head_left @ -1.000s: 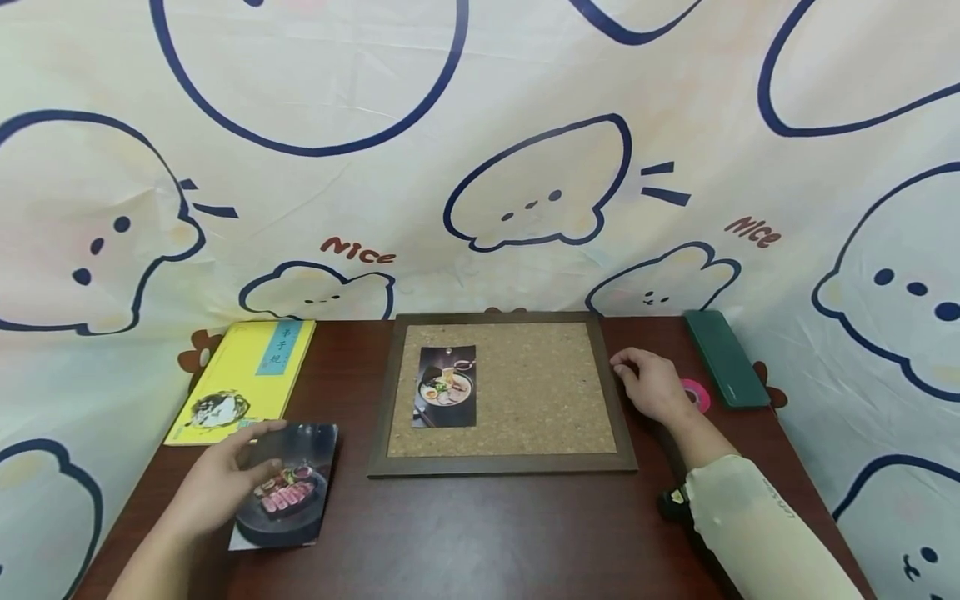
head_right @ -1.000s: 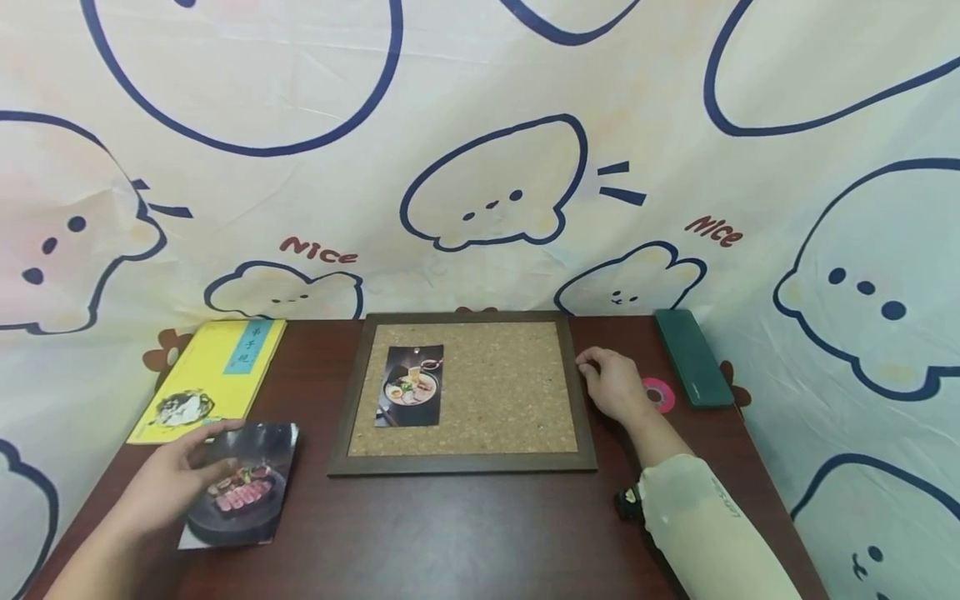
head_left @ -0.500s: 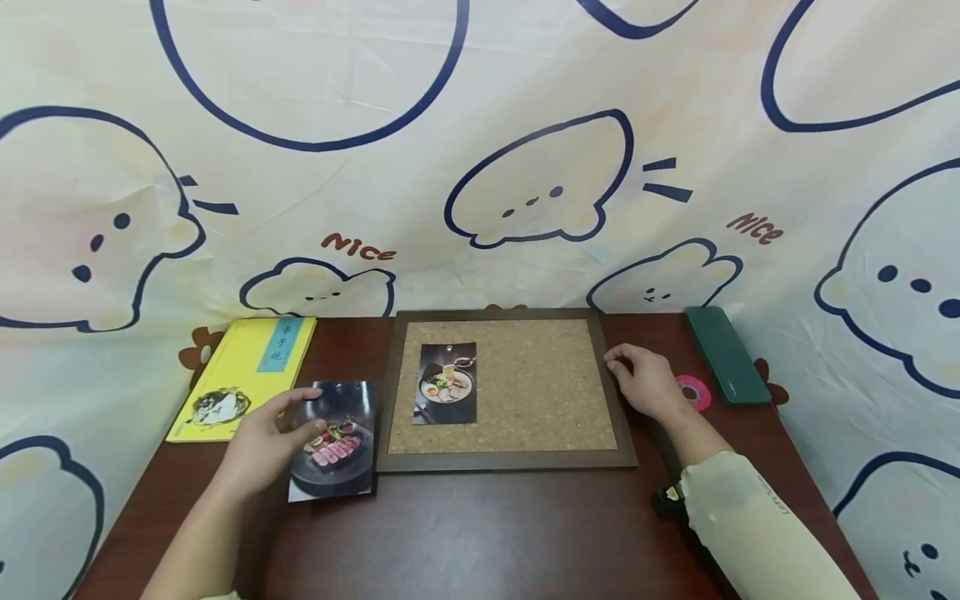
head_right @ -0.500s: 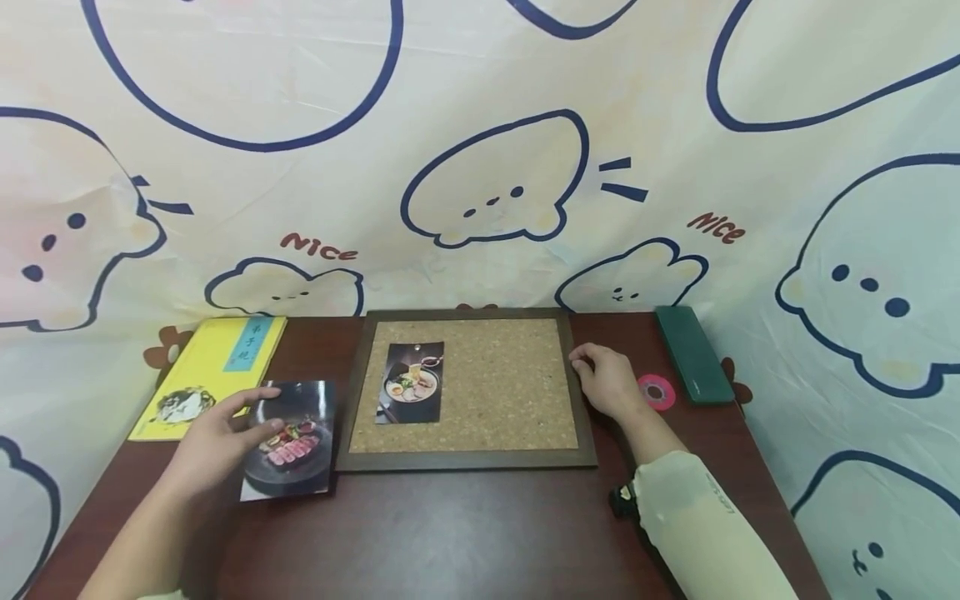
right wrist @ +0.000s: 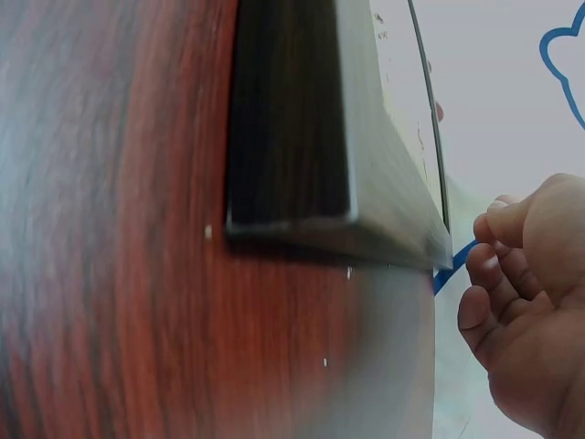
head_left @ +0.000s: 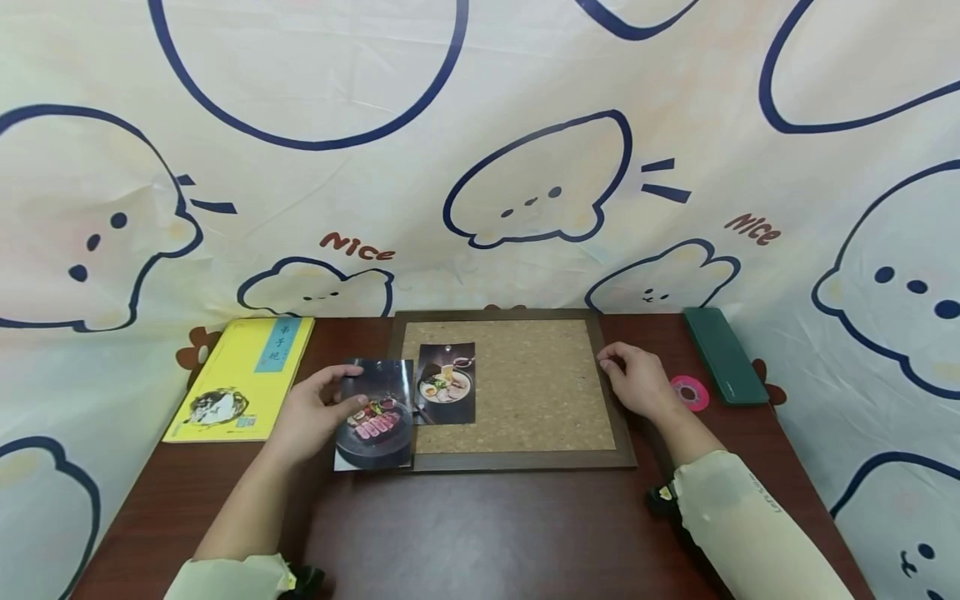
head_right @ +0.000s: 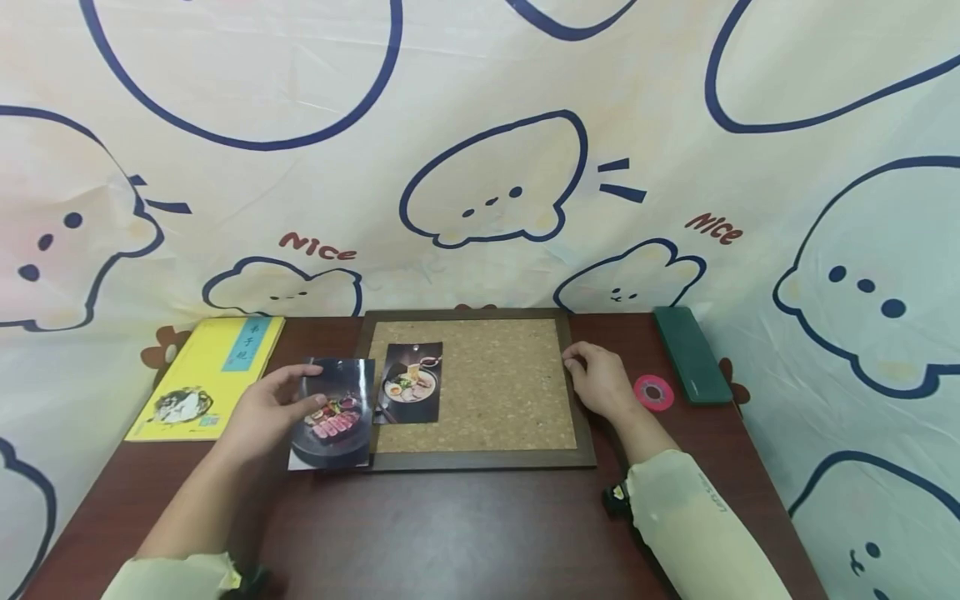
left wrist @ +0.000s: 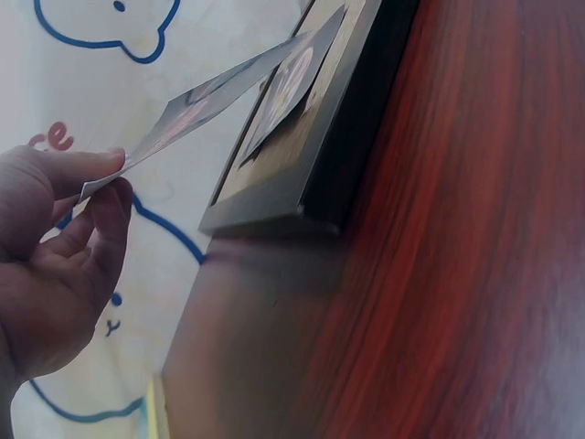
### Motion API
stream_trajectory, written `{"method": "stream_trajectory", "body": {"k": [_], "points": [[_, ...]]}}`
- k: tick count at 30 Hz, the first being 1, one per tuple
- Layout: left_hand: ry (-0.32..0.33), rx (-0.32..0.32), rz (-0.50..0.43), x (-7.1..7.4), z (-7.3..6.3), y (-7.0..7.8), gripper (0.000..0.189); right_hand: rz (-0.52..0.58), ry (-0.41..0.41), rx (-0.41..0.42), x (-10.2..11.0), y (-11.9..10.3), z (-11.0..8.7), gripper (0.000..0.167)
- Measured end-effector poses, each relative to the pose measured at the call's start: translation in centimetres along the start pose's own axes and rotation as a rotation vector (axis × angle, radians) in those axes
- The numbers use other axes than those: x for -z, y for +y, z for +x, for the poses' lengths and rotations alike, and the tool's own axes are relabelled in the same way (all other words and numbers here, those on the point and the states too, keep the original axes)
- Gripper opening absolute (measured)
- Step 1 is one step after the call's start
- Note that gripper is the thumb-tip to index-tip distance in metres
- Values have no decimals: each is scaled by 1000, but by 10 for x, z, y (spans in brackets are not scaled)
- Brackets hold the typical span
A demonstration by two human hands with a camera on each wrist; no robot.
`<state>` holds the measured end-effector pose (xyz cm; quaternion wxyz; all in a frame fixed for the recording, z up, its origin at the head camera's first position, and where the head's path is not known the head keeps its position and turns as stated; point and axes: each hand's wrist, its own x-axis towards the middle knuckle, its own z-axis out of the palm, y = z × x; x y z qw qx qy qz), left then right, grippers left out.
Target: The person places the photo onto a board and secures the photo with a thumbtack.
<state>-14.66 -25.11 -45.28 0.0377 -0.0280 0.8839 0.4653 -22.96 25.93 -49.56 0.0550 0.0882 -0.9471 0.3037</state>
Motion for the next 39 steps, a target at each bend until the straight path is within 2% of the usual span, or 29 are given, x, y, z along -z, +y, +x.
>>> {"method": "stream_trajectory", "body": {"k": [5, 11, 18, 31, 39], "points": [[1, 9, -16, -15, 9, 6, 49, 11, 11, 24, -8, -5, 2, 13], [-6, -18, -40, -35, 20, 16, 46, 34, 18, 49, -13, -11, 5, 10], [-11, -1, -64, -55, 30, 27, 46, 66, -2, 65, -17, -22, 11, 10], [-32, -35, -127, -90, 52, 48, 46, 88, 7, 93, -28, -44, 19, 5], [-33, -112, -114, -113, 66, 58, 45, 92, -16, 85, -35, -51, 26, 9]]}}
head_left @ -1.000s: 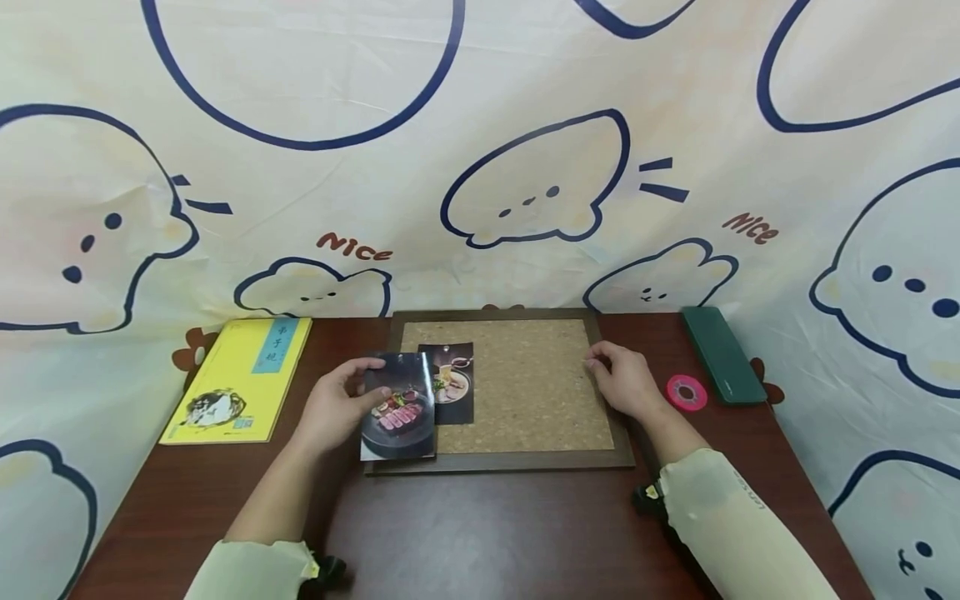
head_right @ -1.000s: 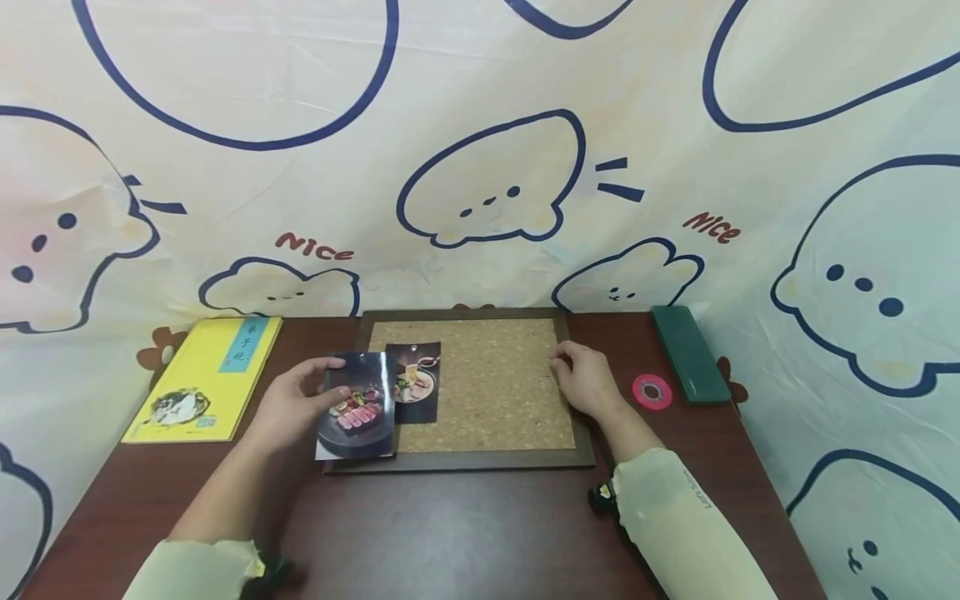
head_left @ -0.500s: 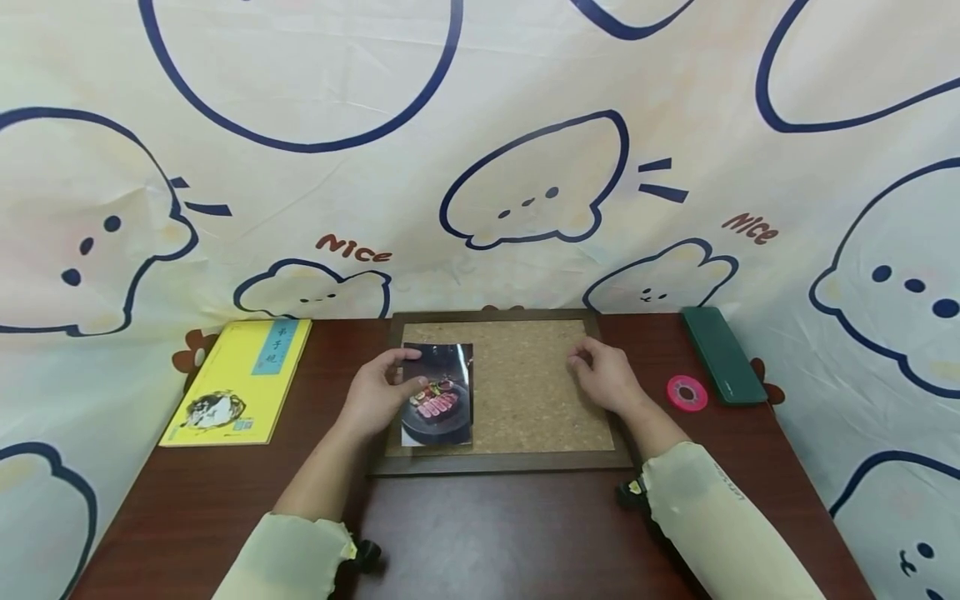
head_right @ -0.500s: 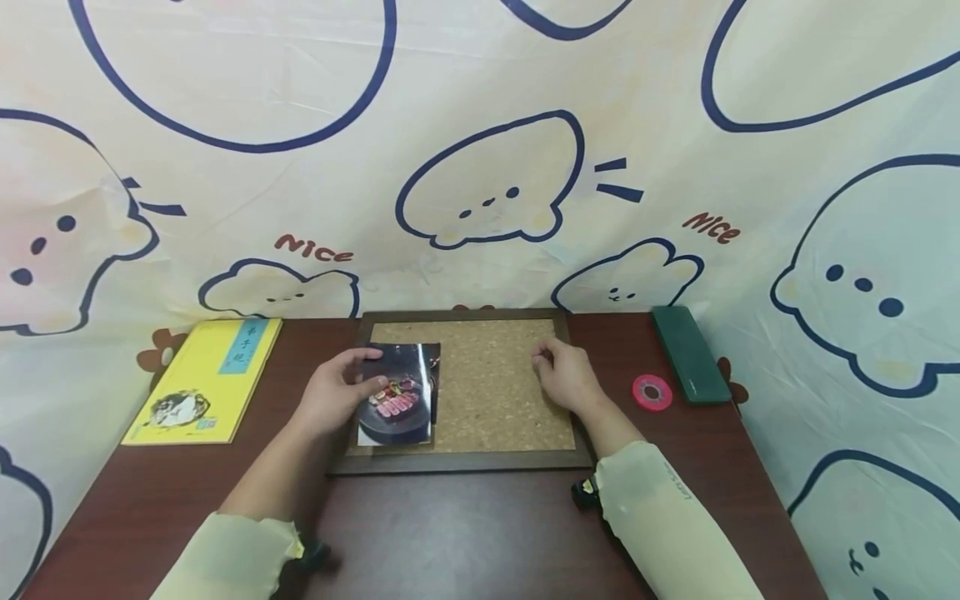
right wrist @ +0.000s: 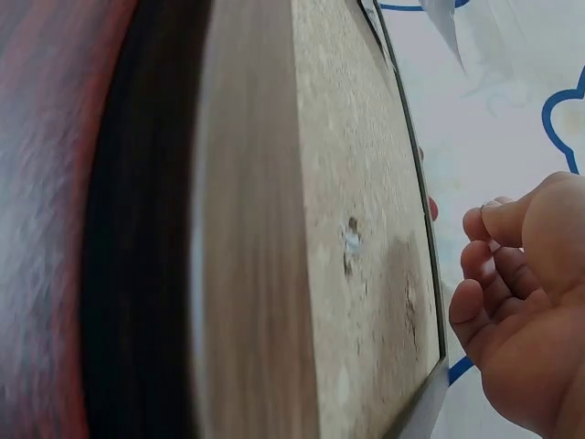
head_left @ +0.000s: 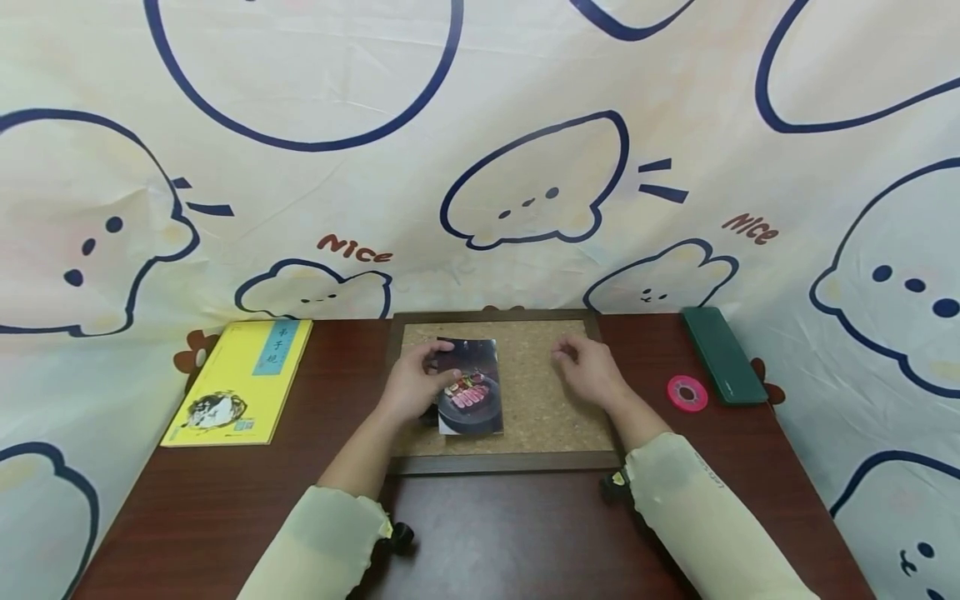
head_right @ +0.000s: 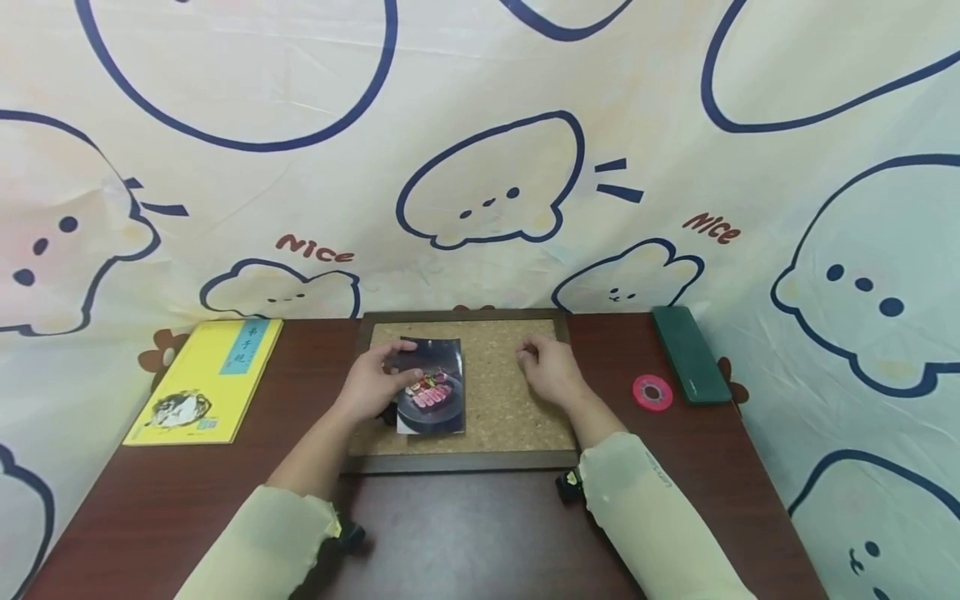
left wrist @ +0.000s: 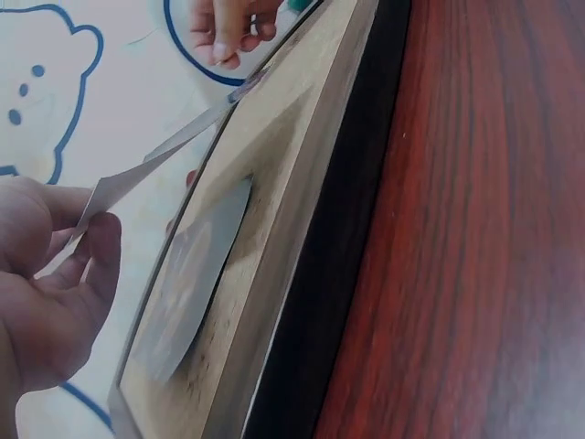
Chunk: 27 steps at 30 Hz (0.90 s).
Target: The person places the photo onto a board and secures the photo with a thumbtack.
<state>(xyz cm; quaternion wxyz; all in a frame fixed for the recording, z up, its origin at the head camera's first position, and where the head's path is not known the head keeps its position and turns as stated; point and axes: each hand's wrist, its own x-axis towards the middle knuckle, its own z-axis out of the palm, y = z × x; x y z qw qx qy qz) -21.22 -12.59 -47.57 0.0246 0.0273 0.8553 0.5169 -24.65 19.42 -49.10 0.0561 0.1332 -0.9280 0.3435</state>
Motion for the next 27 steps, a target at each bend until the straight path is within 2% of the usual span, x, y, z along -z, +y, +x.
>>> {"method": "stream_trajectory", "body": {"k": [7, 12, 23, 27], "points": [[-12, 17, -8, -17, 8, 8, 46, 33, -32, -32, -5, -7, 6, 16], [-26, 15, -18, -29, 14, 13, 48, 52, -31, -38, -9, -12, 11, 12], [-40, 32, 39, -51, 25, 16, 59, 84, -76, -79, -20, -22, 23, 13], [-47, 34, 55, -60, 30, 16, 60, 48, -86, -89, -22, -26, 27, 12]]}}
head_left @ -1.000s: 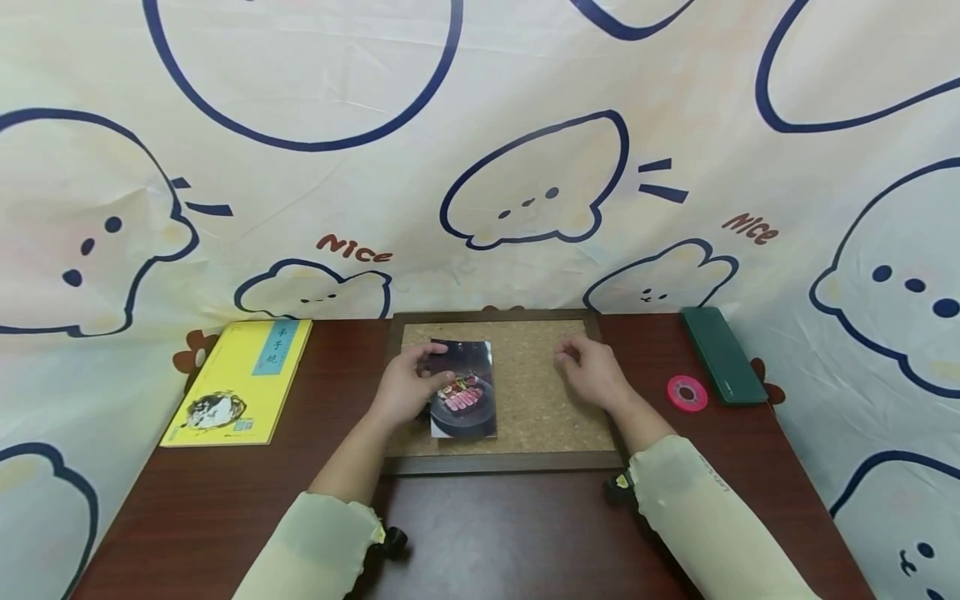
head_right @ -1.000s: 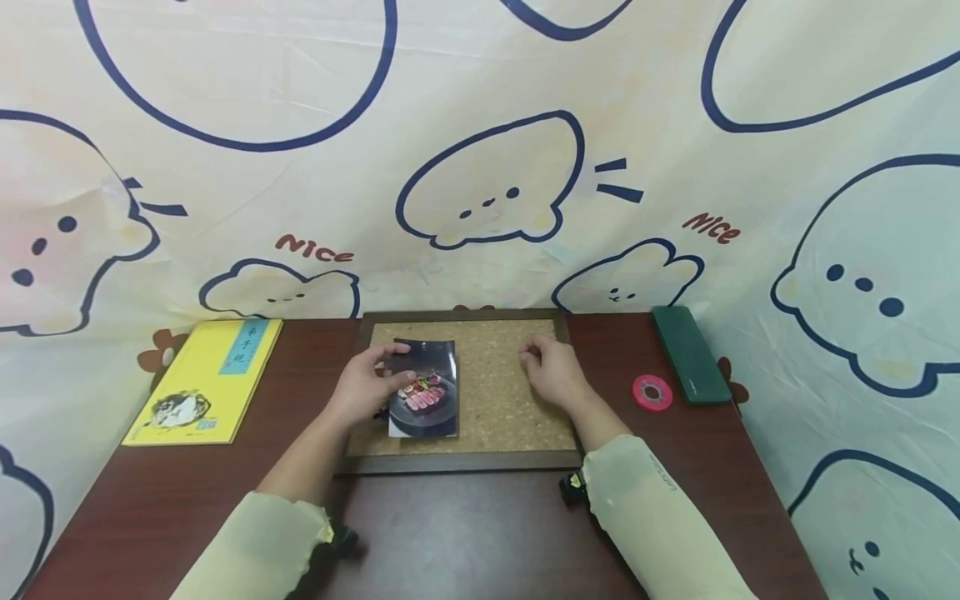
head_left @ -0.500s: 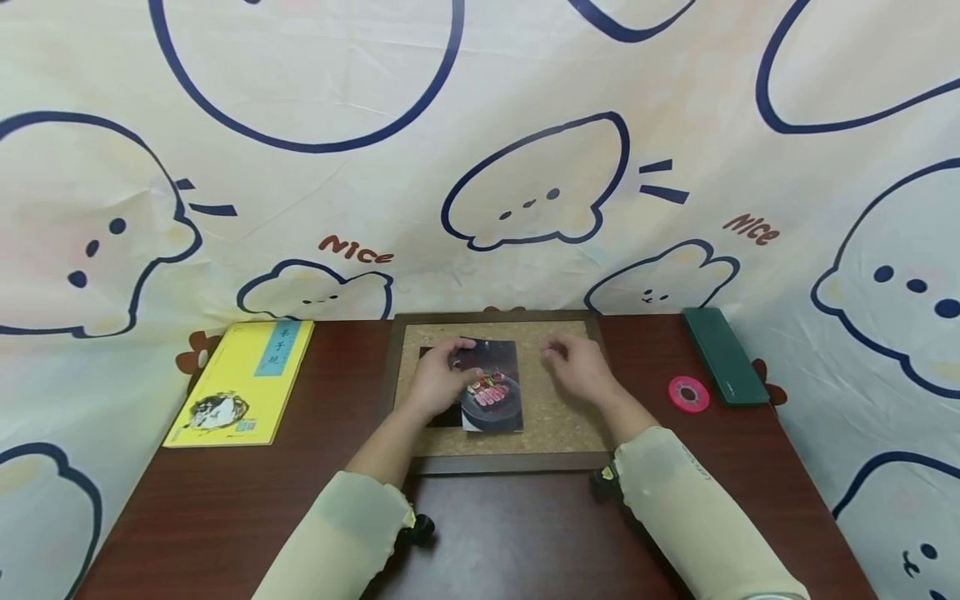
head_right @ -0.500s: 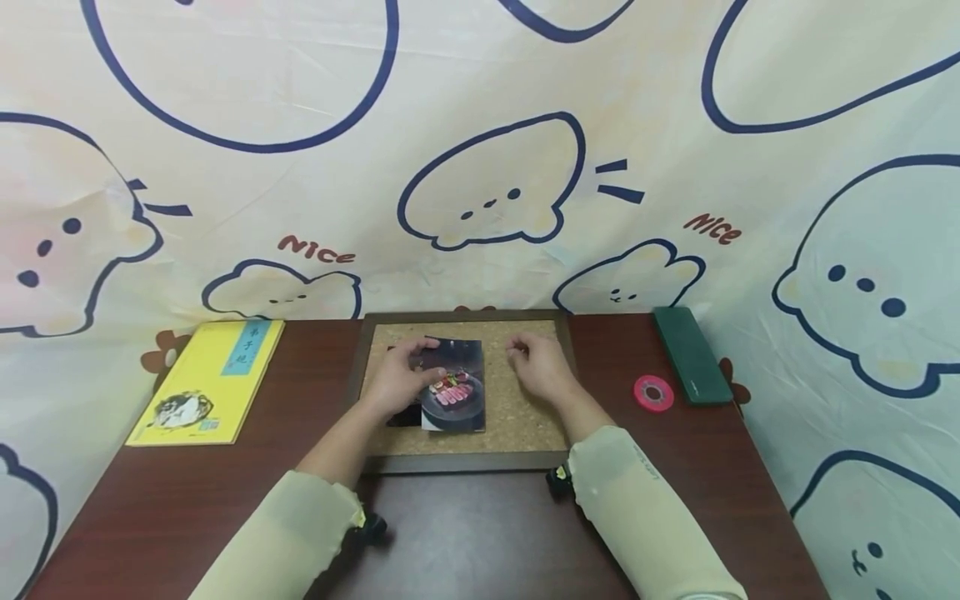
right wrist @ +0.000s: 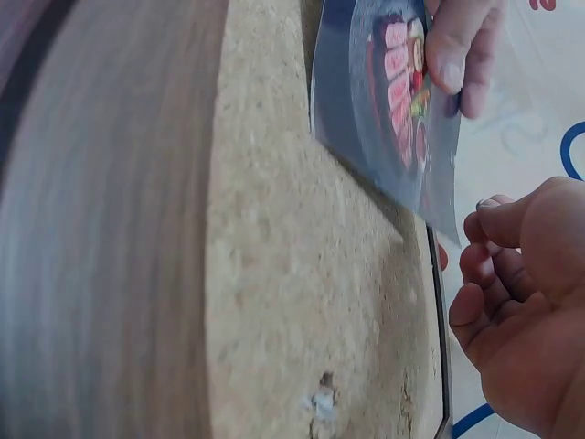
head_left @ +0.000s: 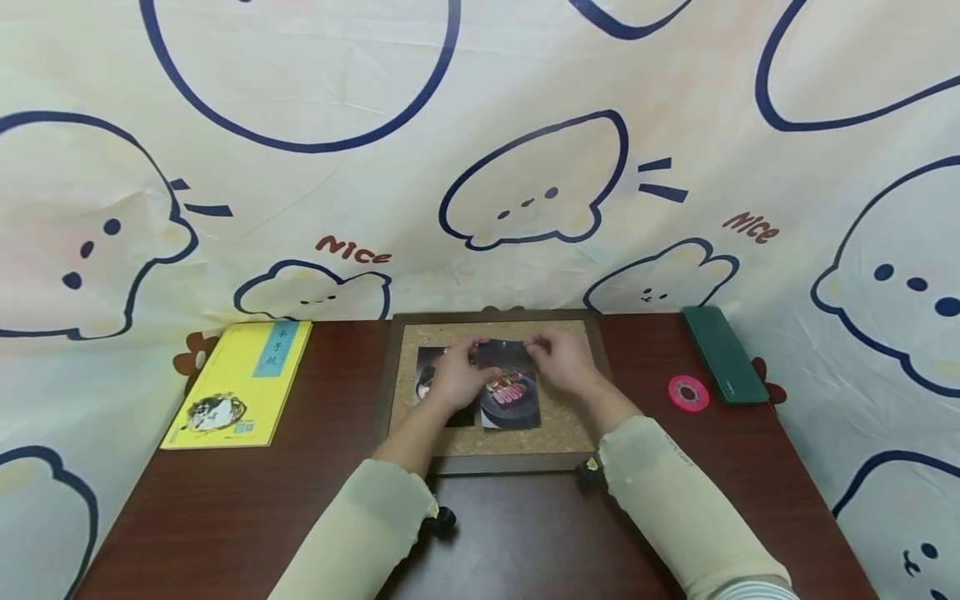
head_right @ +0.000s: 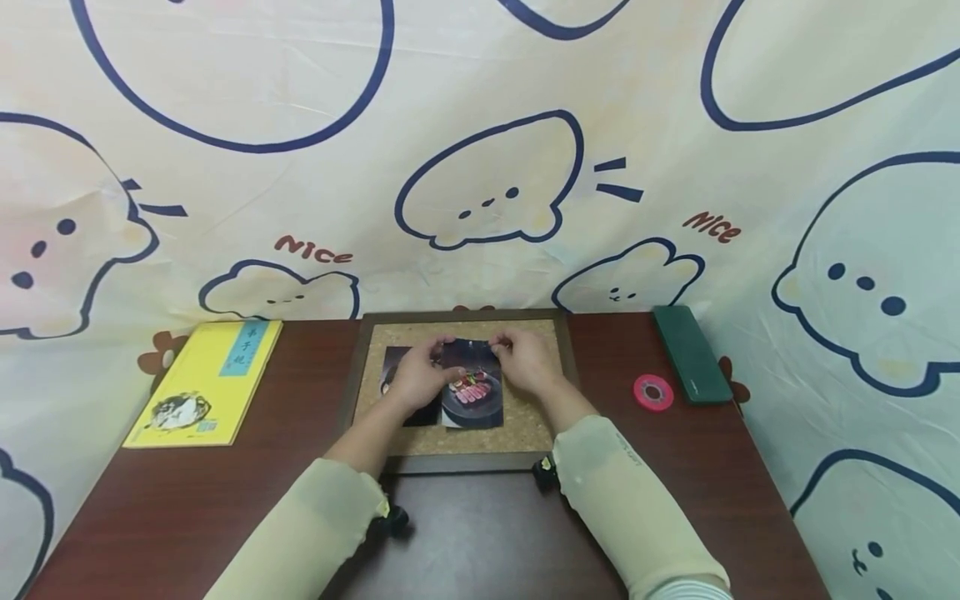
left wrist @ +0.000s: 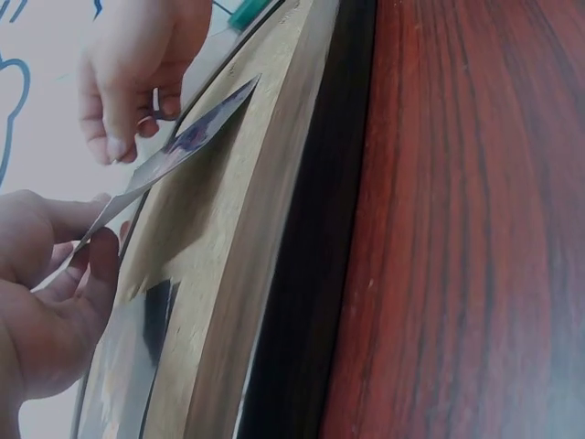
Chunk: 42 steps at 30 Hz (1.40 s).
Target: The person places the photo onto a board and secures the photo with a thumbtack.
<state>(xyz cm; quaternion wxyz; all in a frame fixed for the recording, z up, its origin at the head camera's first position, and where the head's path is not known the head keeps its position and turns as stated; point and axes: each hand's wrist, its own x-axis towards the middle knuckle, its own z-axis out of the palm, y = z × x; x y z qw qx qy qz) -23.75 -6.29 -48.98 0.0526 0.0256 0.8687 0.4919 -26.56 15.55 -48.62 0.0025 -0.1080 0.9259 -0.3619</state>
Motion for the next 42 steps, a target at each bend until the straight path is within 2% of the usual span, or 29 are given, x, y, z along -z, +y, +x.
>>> {"method": "stream_trajectory", "body": {"k": [9, 17, 25, 31, 37, 42], "points": [[-12, 9, 73, -16, 7, 4, 63, -78, -19, 16, -3, -7, 7, 15], [15, 21, 103, -25, 14, 3, 62, -64, -36, 37, -10, -6, 17, 12], [21, -53, 221, -35, 17, 0, 62, -107, -87, -4, -14, -2, 26, 15], [33, -76, 255, -37, 17, -4, 62, -162, -138, -12, -14, -3, 31, 15], [11, -78, 272, -35, 15, -2, 64, -200, -191, -45, -13, -7, 35, 17], [7, -85, 275, -33, 14, -2, 64, -247, -225, -33, -12, -10, 38, 18]]}}
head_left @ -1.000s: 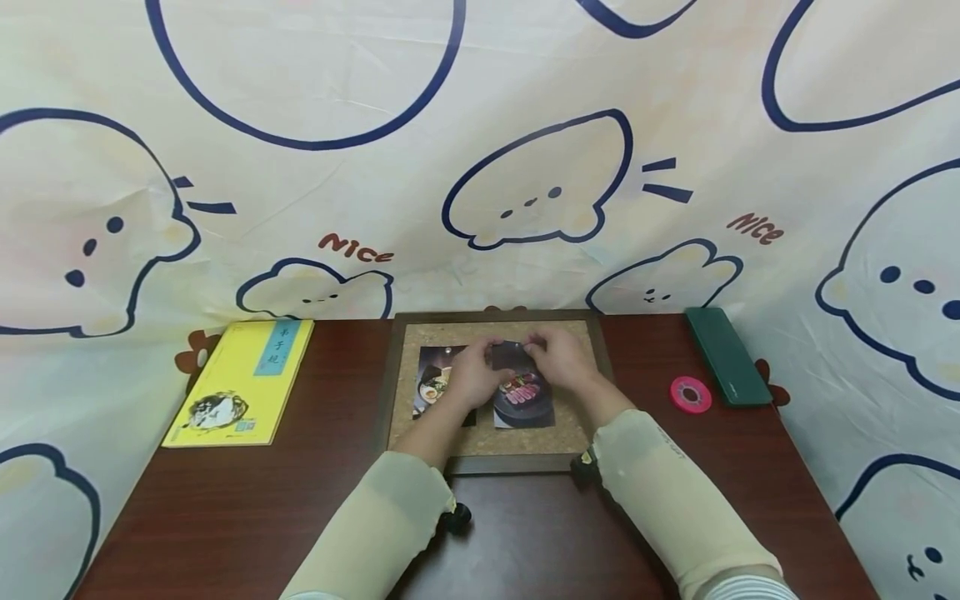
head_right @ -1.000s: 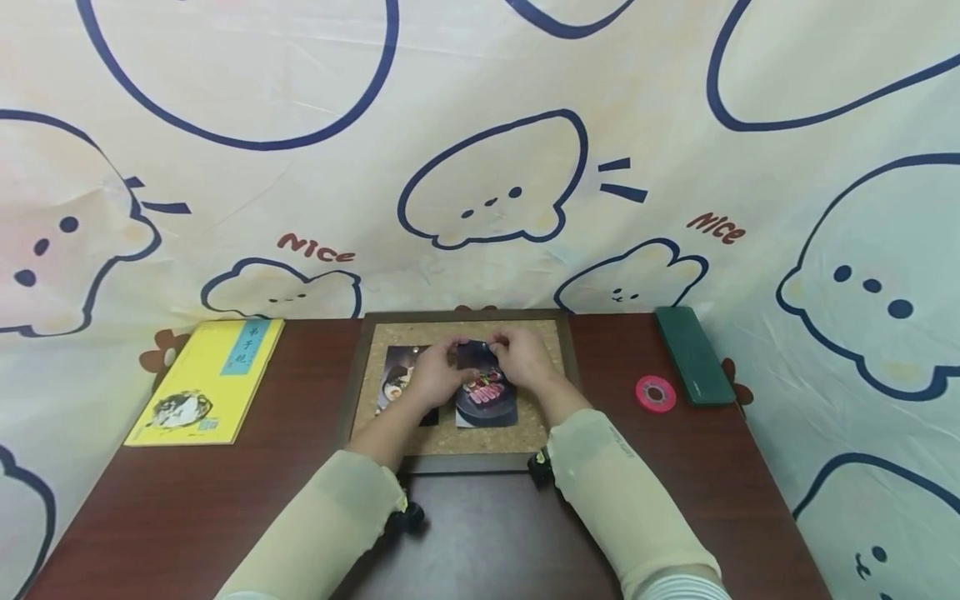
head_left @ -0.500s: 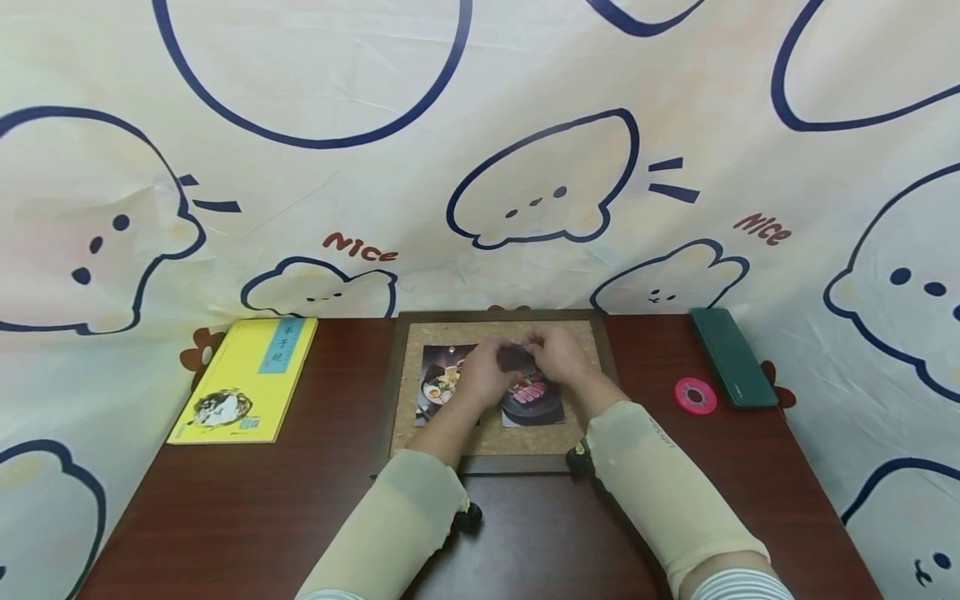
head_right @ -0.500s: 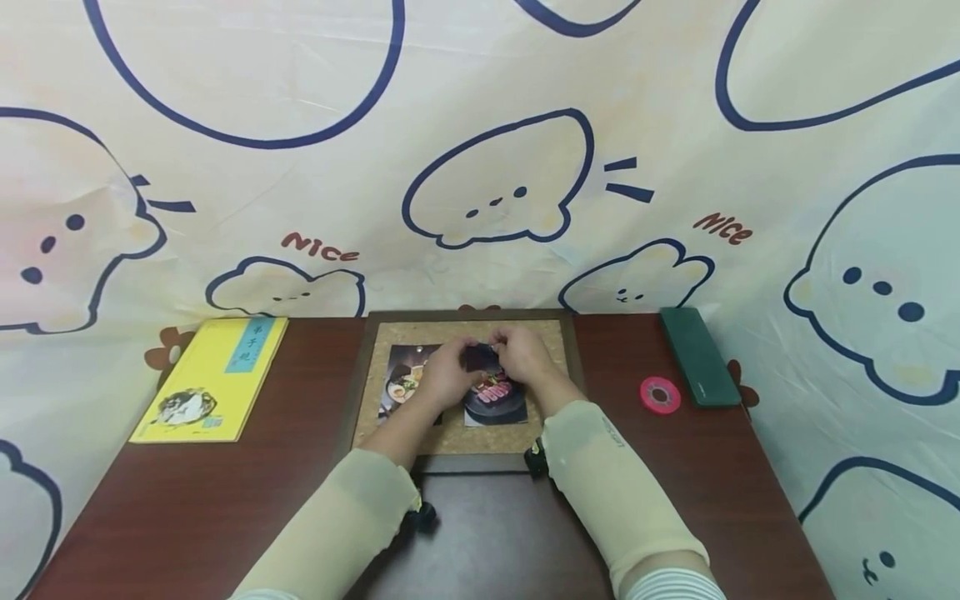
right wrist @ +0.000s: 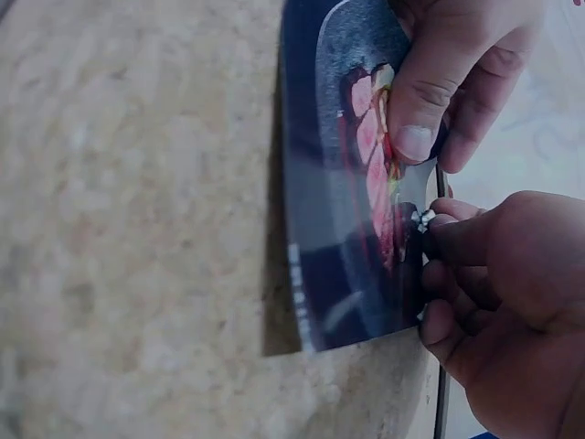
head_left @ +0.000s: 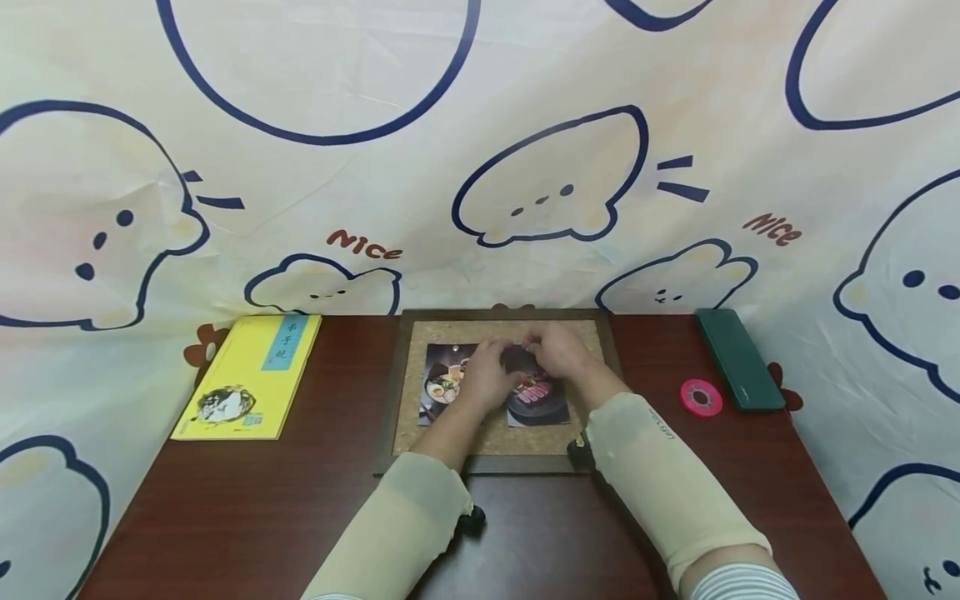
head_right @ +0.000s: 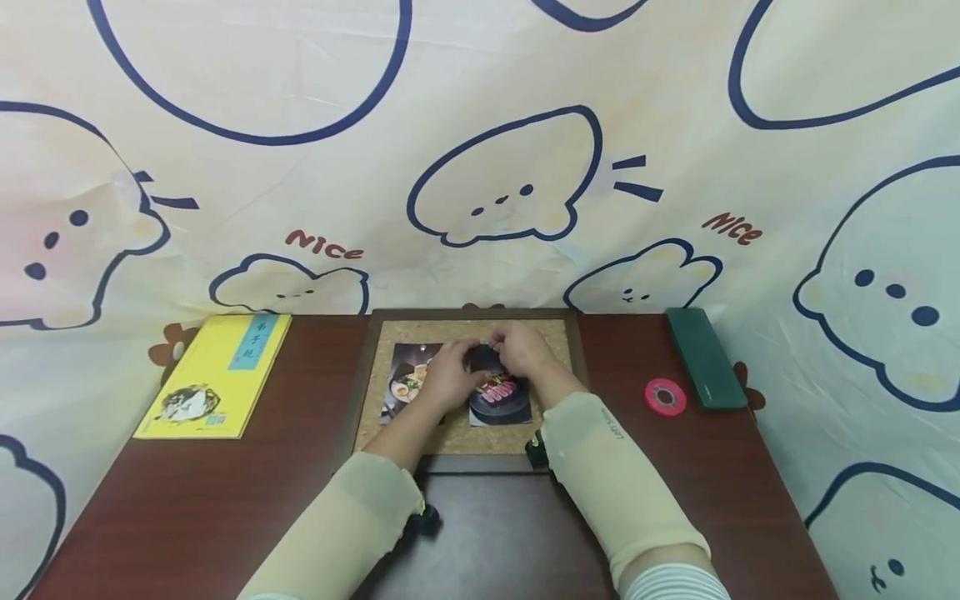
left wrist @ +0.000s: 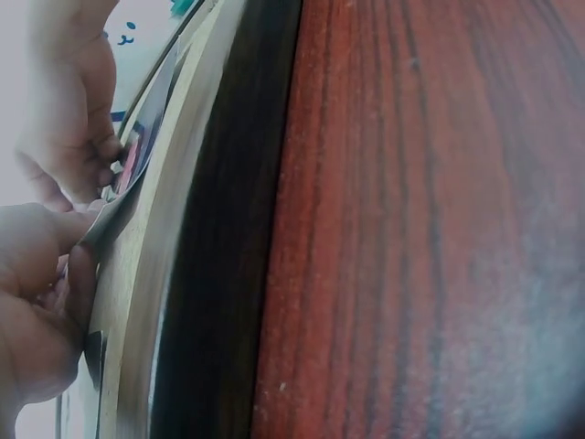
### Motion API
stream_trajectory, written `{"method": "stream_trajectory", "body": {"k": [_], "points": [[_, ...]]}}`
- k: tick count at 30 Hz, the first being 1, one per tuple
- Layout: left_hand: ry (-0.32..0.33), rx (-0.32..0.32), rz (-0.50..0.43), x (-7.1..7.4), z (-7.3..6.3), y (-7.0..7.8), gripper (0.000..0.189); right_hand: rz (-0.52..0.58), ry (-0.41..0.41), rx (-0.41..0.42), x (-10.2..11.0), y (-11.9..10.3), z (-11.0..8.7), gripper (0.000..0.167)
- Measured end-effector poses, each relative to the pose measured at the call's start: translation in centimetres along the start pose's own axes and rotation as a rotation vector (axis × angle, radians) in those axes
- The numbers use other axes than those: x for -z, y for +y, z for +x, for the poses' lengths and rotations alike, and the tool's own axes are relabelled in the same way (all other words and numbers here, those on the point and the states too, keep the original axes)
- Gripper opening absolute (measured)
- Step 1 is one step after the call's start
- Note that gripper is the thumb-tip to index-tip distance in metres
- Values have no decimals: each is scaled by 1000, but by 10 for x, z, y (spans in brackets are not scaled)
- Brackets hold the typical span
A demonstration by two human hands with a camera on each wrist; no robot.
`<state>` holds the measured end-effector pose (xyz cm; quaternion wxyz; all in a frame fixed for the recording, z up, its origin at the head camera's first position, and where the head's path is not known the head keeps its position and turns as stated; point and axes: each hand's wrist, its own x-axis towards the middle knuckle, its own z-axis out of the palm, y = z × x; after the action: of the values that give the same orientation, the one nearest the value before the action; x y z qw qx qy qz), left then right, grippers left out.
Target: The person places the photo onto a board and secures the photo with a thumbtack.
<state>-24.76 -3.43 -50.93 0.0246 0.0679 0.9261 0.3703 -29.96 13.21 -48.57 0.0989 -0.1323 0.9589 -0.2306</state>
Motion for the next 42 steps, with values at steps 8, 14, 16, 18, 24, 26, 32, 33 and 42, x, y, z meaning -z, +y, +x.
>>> {"method": "stream_trajectory", "body": {"k": [8, 14, 16, 18, 24, 26, 32, 33, 42], "points": [[-5, 9, 3, 0, -1, 1, 66, -57, -31, -20, 4, -7, 3, 19], [9, 10, -5, 0, -2, 3, 66, -32, 4, -65, 2, -6, 5, 18], [17, 13, -7, -1, -1, 4, 66, -9, 19, -78, 0, -4, 7, 17], [23, 17, -7, -2, -1, 3, 66, 19, 26, -82, -1, -2, 7, 17], [12, 26, 4, -4, -1, 3, 67, 76, 72, 8, -4, 11, 3, 17], [7, 24, 9, -3, -1, 3, 67, 79, 93, 45, -3, 15, -1, 17], [10, 24, 30, -1, 0, 1, 69, 21, 95, 125, -5, 17, -11, 22], [7, 24, 32, -2, 0, 1, 69, 5, 93, 129, -6, 16, -12, 23], [-12, 37, 16, -3, 1, -1, 69, -65, 75, 122, -5, 13, -12, 23]]}}
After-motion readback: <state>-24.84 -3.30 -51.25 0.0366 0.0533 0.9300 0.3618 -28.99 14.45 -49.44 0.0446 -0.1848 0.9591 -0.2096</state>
